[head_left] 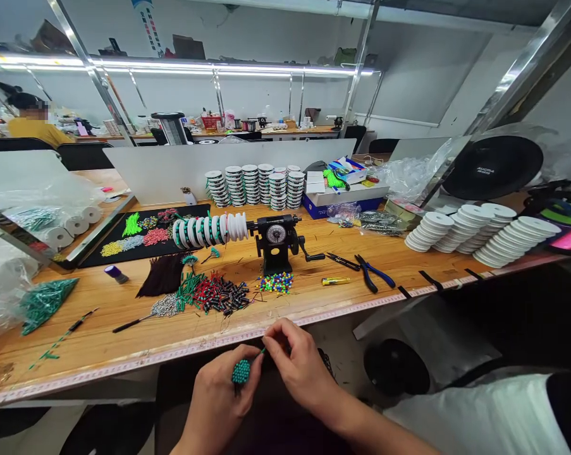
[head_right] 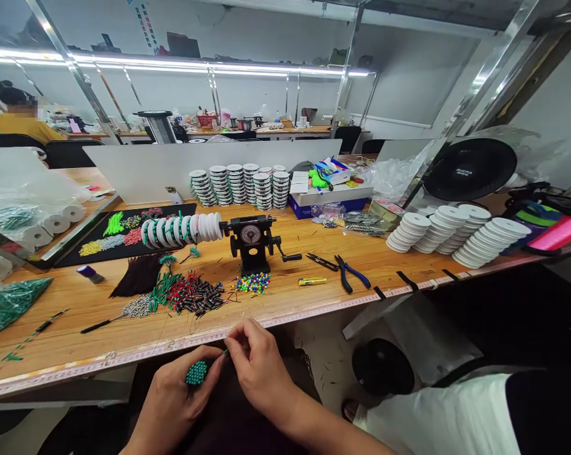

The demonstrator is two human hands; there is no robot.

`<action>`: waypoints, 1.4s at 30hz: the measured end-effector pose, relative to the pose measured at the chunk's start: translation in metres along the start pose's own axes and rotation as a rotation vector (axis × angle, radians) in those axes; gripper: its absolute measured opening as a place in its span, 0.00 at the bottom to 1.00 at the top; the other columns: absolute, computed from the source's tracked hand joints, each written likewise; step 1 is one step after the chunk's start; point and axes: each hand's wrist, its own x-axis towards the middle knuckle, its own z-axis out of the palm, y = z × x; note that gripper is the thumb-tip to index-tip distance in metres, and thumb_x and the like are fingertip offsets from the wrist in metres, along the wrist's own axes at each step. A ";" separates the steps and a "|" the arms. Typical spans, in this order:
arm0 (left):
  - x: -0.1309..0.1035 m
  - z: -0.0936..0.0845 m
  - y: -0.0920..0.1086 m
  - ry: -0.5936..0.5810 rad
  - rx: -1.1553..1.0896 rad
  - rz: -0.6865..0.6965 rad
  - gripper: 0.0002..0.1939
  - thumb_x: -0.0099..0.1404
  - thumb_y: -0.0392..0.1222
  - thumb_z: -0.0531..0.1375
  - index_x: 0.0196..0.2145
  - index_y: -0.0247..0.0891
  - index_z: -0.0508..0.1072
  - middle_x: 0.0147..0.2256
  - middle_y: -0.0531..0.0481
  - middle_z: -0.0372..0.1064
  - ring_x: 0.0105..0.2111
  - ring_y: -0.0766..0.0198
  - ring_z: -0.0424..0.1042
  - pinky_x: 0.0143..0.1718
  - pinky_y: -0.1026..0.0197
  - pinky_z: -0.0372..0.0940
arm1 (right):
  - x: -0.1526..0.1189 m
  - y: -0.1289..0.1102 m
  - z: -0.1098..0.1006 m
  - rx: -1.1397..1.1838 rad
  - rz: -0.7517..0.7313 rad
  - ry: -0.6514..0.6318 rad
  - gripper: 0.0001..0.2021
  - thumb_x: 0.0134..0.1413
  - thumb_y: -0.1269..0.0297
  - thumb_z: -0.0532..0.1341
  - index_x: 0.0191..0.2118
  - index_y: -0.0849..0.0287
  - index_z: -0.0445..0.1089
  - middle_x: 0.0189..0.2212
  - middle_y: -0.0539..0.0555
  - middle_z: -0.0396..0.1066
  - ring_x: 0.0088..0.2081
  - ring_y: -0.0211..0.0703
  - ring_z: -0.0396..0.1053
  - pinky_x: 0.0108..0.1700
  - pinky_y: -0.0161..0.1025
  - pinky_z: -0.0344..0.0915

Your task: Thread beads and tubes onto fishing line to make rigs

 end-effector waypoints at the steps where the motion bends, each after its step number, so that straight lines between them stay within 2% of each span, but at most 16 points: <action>1: -0.001 0.000 0.001 -0.011 -0.033 -0.041 0.08 0.65 0.44 0.61 0.32 0.41 0.79 0.27 0.52 0.78 0.25 0.62 0.76 0.30 0.66 0.66 | -0.001 0.002 -0.002 0.046 0.044 0.013 0.08 0.64 0.64 0.55 0.33 0.58 0.66 0.29 0.50 0.67 0.30 0.40 0.63 0.33 0.35 0.59; 3: -0.003 0.001 0.002 -0.013 -0.114 -0.127 0.10 0.65 0.46 0.61 0.31 0.40 0.79 0.25 0.52 0.77 0.23 0.63 0.73 0.27 0.67 0.65 | -0.005 0.005 -0.005 0.101 0.123 0.022 0.10 0.64 0.60 0.56 0.33 0.58 0.67 0.25 0.47 0.63 0.26 0.38 0.59 0.29 0.34 0.55; 5: -0.004 0.002 0.003 0.008 -0.184 -0.181 0.12 0.65 0.47 0.61 0.30 0.39 0.80 0.23 0.52 0.75 0.22 0.63 0.72 0.25 0.67 0.64 | -0.009 0.005 -0.009 0.064 0.168 0.028 0.11 0.62 0.57 0.58 0.32 0.58 0.69 0.21 0.44 0.56 0.23 0.36 0.52 0.26 0.34 0.50; 8: -0.004 0.003 0.006 0.046 -0.246 -0.201 0.12 0.63 0.48 0.62 0.29 0.38 0.79 0.22 0.51 0.74 0.21 0.64 0.68 0.22 0.67 0.62 | -0.015 0.002 -0.011 -0.074 0.176 0.071 0.12 0.57 0.57 0.61 0.28 0.58 0.70 0.16 0.42 0.48 0.21 0.36 0.48 0.28 0.36 0.48; 13: -0.002 0.005 0.008 0.017 -0.333 -0.255 0.13 0.62 0.50 0.63 0.28 0.38 0.79 0.21 0.52 0.72 0.20 0.65 0.64 0.21 0.67 0.59 | -0.017 -0.002 -0.007 -0.175 0.165 0.123 0.10 0.53 0.62 0.61 0.23 0.56 0.64 0.14 0.41 0.49 0.21 0.37 0.49 0.32 0.38 0.51; 21: -0.010 0.015 -0.003 -0.010 -0.492 -0.364 0.18 0.63 0.55 0.63 0.30 0.36 0.78 0.22 0.53 0.68 0.21 0.67 0.61 0.23 0.66 0.54 | -0.018 -0.003 -0.007 -0.227 0.159 0.118 0.09 0.52 0.63 0.60 0.24 0.55 0.65 0.15 0.45 0.52 0.26 0.42 0.55 0.32 0.37 0.51; 26: -0.009 0.016 -0.006 -0.052 -0.453 -0.288 0.16 0.65 0.52 0.62 0.33 0.36 0.80 0.23 0.51 0.71 0.23 0.66 0.63 0.24 0.66 0.57 | -0.017 -0.002 -0.006 -0.235 0.164 0.112 0.09 0.52 0.62 0.60 0.24 0.56 0.65 0.16 0.45 0.53 0.26 0.42 0.55 0.31 0.37 0.51; 35: -0.004 0.009 0.008 -0.038 -0.386 -0.163 0.12 0.66 0.47 0.62 0.35 0.38 0.83 0.26 0.51 0.77 0.26 0.62 0.75 0.27 0.69 0.67 | -0.016 -0.001 -0.006 -0.200 0.184 0.118 0.10 0.54 0.61 0.60 0.25 0.58 0.68 0.16 0.44 0.51 0.26 0.40 0.53 0.34 0.37 0.52; 38: -0.006 0.010 0.006 0.027 -0.307 -0.067 0.09 0.65 0.43 0.63 0.35 0.39 0.83 0.27 0.51 0.79 0.26 0.62 0.78 0.28 0.69 0.69 | -0.015 0.003 -0.008 -0.025 0.220 0.059 0.13 0.58 0.56 0.61 0.28 0.60 0.73 0.17 0.44 0.54 0.24 0.36 0.51 0.32 0.37 0.50; 42: -0.007 0.010 0.000 0.109 -0.210 0.060 0.04 0.63 0.38 0.65 0.34 0.42 0.82 0.29 0.52 0.80 0.28 0.62 0.79 0.32 0.70 0.71 | -0.011 0.007 -0.010 0.289 0.336 -0.033 0.17 0.52 0.50 0.67 0.30 0.63 0.75 0.19 0.44 0.55 0.23 0.34 0.47 0.26 0.35 0.43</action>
